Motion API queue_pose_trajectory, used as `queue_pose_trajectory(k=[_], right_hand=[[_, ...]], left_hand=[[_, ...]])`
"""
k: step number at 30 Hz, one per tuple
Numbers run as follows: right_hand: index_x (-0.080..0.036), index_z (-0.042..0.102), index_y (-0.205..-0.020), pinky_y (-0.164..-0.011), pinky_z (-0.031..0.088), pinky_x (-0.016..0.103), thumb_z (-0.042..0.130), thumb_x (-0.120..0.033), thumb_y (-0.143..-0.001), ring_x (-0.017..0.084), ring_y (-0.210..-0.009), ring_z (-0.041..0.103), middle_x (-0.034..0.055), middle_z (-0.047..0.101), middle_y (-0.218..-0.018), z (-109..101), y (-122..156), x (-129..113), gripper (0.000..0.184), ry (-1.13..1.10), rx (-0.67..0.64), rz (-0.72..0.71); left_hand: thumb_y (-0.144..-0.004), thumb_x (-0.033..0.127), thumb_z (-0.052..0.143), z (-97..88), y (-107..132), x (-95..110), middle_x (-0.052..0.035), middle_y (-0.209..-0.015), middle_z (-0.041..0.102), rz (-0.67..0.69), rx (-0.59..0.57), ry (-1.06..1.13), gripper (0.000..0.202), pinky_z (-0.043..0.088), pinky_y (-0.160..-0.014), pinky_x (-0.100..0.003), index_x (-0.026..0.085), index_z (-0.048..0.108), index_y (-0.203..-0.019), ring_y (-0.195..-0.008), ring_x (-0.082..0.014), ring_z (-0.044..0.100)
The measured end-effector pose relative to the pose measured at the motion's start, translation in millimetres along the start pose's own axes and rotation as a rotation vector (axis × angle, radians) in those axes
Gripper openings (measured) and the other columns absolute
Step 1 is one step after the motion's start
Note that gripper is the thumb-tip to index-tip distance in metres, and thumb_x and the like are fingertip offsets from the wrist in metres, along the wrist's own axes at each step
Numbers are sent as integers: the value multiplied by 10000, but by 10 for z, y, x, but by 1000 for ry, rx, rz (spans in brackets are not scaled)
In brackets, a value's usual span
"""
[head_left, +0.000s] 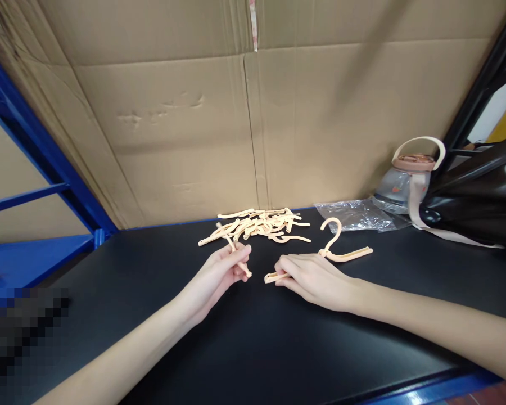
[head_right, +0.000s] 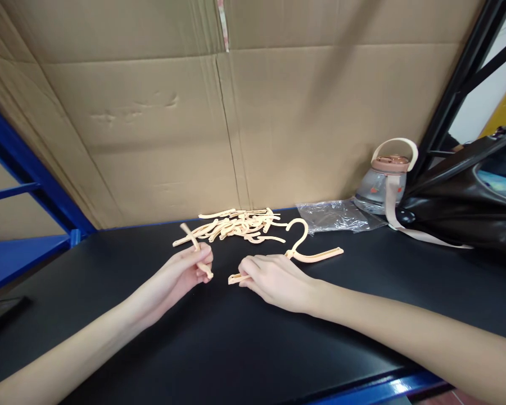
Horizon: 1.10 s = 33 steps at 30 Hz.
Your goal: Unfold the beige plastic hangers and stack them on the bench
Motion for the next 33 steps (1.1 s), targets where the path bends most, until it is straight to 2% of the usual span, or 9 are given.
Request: queue_pose_trajectory(k=[4,6,8,13,16,20,27,33], right_hand=[[-192,445,-861,-589,367,243,411,-273,-968,137,-661,568,8,580,-783,-15,-5,-12,138,-5,-5,4],[-191,448,-861,-592,368,246,413,-278,-967,141,-666,573,7,582,-780,-22,-8,-9,142,6,0,11],[-191,449,-862,-591,367,244,413,-283,-968,141,-668,575,6,582,-774,-22,-9,-3,144,5,2,15],[-196,449,-863,-572,359,243,413,-278,-966,135,-656,568,-2,581,-765,-3,0,3,136,-6,-5,11],[-196,450,-872,-572,359,241,413,-276,-967,137,-670,578,1,591,-782,-1,3,9,130,-18,-7,28],[-202,445,-889,-540,336,228,427,-275,-962,135,-673,588,-3,610,-811,-38,-3,57,105,-54,28,97],[-207,435,-887,-503,291,222,427,-290,-961,139,-597,566,-15,604,-758,-79,-3,123,111,-41,83,159],[-211,431,-888,-506,294,223,430,-287,-959,137,-602,560,-20,601,-763,-64,7,128,104,-52,69,171]], left_hand=[[-793,289,670,56,13,33,21,-749,452,-4,-30,20,209,465,-649,-253,165,516,-726,-656,-96,440],[-774,267,695,61,18,36,9,-814,502,3,-41,-45,155,495,-707,-277,169,581,-814,-725,-111,497],[-744,251,728,29,16,36,-1,-846,554,14,-18,-149,195,506,-730,-273,182,639,-903,-766,-122,538],[-721,297,746,-119,-23,17,-65,-1079,638,19,88,-266,164,527,-726,-258,170,723,-823,-815,-140,592],[-718,333,748,-168,-48,-4,-68,-967,682,21,110,-307,221,535,-753,-277,176,735,-873,-842,-171,619],[-738,358,729,-137,-48,-33,-67,-856,697,9,83,-343,224,532,-762,-283,161,737,-845,-828,-183,639],[-759,403,698,-74,-23,-56,-76,-836,693,-35,82,-335,275,524,-716,-286,136,713,-824,-738,-165,631],[-735,389,719,-67,-35,-32,-59,-812,670,13,56,-376,258,531,-688,-276,135,703,-777,-735,-160,615]])
Point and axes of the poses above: each hand's wrist, its own y-axis away from the middle knuckle, its own z-axis out of the palm, x = y × z, the point moved 7 cm from there along -y, towards the middle knuckle
